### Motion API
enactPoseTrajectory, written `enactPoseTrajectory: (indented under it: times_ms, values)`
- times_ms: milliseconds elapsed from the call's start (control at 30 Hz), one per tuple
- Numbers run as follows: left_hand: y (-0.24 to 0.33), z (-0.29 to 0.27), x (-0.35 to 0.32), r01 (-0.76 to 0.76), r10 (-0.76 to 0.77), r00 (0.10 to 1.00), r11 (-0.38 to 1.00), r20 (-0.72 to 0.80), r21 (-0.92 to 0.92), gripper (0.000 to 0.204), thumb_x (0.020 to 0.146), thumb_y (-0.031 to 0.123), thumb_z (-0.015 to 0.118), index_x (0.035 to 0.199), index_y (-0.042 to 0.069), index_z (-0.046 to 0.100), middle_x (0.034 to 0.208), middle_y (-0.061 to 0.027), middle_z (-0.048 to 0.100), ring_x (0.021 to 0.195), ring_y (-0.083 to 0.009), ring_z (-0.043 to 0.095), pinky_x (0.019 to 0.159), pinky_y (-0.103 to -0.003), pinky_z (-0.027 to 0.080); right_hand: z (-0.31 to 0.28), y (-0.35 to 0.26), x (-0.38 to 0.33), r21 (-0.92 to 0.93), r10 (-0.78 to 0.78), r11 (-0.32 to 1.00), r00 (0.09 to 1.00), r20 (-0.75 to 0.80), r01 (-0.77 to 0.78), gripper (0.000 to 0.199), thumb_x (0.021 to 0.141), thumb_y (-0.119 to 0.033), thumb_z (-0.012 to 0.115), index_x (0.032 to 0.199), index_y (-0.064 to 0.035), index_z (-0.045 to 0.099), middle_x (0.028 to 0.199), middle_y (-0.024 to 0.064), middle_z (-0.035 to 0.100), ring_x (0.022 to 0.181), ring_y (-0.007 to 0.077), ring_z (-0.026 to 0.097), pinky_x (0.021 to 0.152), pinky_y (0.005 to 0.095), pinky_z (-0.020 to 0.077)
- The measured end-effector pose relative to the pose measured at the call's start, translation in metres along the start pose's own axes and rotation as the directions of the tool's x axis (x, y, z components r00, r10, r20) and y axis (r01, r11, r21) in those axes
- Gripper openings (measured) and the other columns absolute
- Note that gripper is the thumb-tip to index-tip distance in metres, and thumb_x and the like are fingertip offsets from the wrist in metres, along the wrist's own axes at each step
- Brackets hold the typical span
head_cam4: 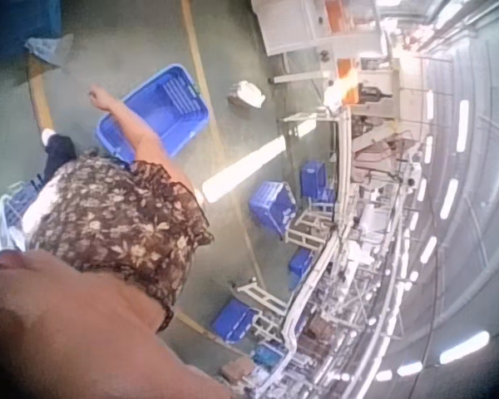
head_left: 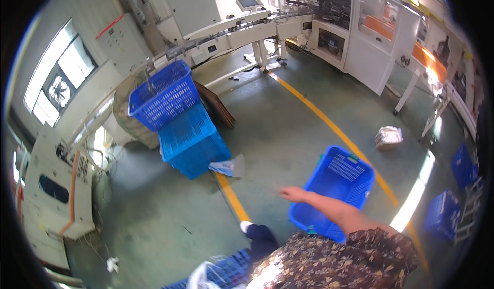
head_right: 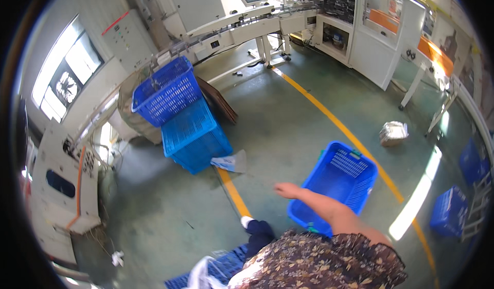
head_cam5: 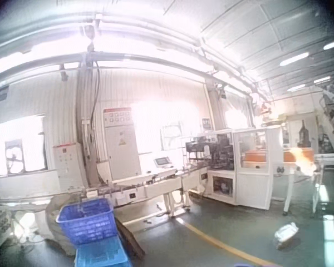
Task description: The person picks up and turns over boxes on a conveyor belt and then walks to a bin to retrieve more boxes, placing them onto the industrial machinery.
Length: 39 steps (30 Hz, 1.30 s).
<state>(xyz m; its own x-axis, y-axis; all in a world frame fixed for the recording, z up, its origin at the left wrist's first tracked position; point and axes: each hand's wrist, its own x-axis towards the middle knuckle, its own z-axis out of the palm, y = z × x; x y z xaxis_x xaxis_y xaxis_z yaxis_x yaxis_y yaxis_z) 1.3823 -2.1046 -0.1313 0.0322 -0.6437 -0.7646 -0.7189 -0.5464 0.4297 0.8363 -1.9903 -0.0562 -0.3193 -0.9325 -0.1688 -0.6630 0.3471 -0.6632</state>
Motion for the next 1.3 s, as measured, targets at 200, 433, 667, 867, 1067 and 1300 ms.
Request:
enactPoseTrajectory:
  times_ms: [200, 433, 667, 867, 1067, 1300]
  values:
    - [0.143, -0.066, 0.135, -0.126, 0.12, 0.989, 0.99, 0.086, 0.061, 0.041, 0.089, 0.031, 0.061, 0.118, 0.002, 0.062, 0.107, -0.0128, 0.068, 0.097, -0.025, 0.064, 0.087, -0.036, 0.05, 0.006, -0.069, -0.043, -0.429, 0.843, 0.397, 0.507, -0.181, -0.812, 0.032, 0.081, -0.016, 0.062, 0.109, -0.0004, 0.066, 0.106, 0.0219, 0.065, 0.101, 0.0344, 0.064, 0.088, 0.0434, 0.0516]
    - [0.429, -0.174, 0.234, -0.697, 0.69, 0.717, 0.711, 0.1, 0.093, 0.035, 0.091, 0.024, 0.062, 0.118, 0.002, 0.062, 0.11, -0.0166, 0.067, 0.099, -0.0265, 0.065, 0.087, -0.036, 0.051, 0.087, 0.002, 0.132, 0.152, 0.452, 0.842, 0.831, 0.323, -0.517, 0.02, 0.074, -0.018, 0.068, 0.087, -0.0029, 0.069, 0.09, 0.0166, 0.067, 0.081, 0.0306, 0.066, 0.07, 0.041, 0.0539]
    - [0.398, -0.283, 0.361, -0.331, 0.347, 0.934, 0.931, -0.088, 0.154, 0.032, 0.091, 0.023, 0.062, 0.117, 0.004, 0.062, 0.105, -0.015, 0.069, 0.092, -0.0235, 0.067, 0.083, -0.035, 0.053, 0.167, -0.12, 0.566, -0.283, 0.131, 0.959, 0.918, 0.374, -0.022, 0.03, 0.085, -0.029, 0.051, 0.092, -0.005, 0.067, 0.099, 0.0214, 0.067, 0.085, 0.0404, 0.064, 0.075, 0.0498, 0.0501]
    - [0.343, -0.343, 0.338, 0.397, -0.4, 0.913, 0.83, 0.077, -0.393, 0.03, 0.091, 0.025, 0.058, 0.114, 0.006, 0.062, 0.108, -0.0133, 0.066, 0.094, -0.0224, 0.064, 0.082, -0.035, 0.052, 0.139, -0.332, 0.861, -0.044, -0.063, 0.996, 0.983, 0.174, 0.072, 0.029, 0.087, -0.03, 0.057, 0.103, -0.0072, 0.065, 0.102, 0.019, 0.066, 0.097, 0.0384, 0.062, 0.081, 0.047, 0.0499]
    - [0.405, -0.393, 0.421, 0.428, -0.414, 0.899, 0.76, 0.143, -0.488, 0.029, 0.093, 0.027, 0.052, 0.113, 0.008, 0.061, 0.11, -0.011, 0.064, 0.098, -0.0215, 0.061, 0.084, -0.036, 0.05, 0.147, -0.478, 1.012, -0.001, -0.221, 0.969, 0.868, 0.445, 0.247, 0.03, 0.084, -0.025, 0.059, 0.109, -0.0087, 0.065, 0.105, 0.0157, 0.067, 0.102, 0.0341, 0.062, 0.086, 0.0446, 0.0491]
    - [0.542, -0.529, 0.632, 0.321, -0.239, 0.936, 0.881, 0.259, -0.348, 0.029, 0.095, 0.029, 0.045, 0.112, 0.011, 0.06, 0.112, -0.0083, 0.061, 0.102, -0.0205, 0.058, 0.087, -0.037, 0.047, 0.159, -0.534, 1.111, 0.017, -0.314, 0.928, 0.757, 0.573, 0.371, 0.026, 0.09, -0.023, 0.057, 0.11, -0.0083, 0.064, 0.105, 0.0142, 0.067, 0.101, 0.0329, 0.062, 0.087, 0.0437, 0.0486]
